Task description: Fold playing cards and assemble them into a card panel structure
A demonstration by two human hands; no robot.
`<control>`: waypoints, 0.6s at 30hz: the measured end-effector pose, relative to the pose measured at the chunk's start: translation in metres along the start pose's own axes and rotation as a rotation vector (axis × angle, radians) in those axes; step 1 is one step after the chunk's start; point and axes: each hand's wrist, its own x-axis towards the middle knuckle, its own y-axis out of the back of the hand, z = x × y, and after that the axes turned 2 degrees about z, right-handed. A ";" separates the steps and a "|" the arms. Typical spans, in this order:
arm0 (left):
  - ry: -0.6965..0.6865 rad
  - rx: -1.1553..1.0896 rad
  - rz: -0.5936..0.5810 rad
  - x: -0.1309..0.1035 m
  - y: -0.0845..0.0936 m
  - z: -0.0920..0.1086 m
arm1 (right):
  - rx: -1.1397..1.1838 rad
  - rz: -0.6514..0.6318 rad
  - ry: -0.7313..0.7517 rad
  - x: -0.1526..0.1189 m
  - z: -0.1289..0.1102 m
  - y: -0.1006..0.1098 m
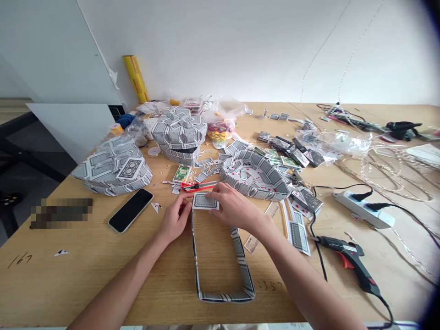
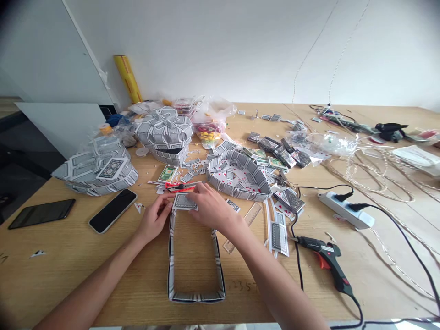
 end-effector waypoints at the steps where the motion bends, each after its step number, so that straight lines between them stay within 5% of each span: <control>1: -0.004 0.009 -0.004 0.000 0.000 0.000 | 0.004 -0.002 -0.004 0.000 -0.001 0.001; 18: -0.109 0.146 -0.016 -0.002 0.008 0.004 | -0.113 -0.065 -0.020 0.002 -0.012 0.003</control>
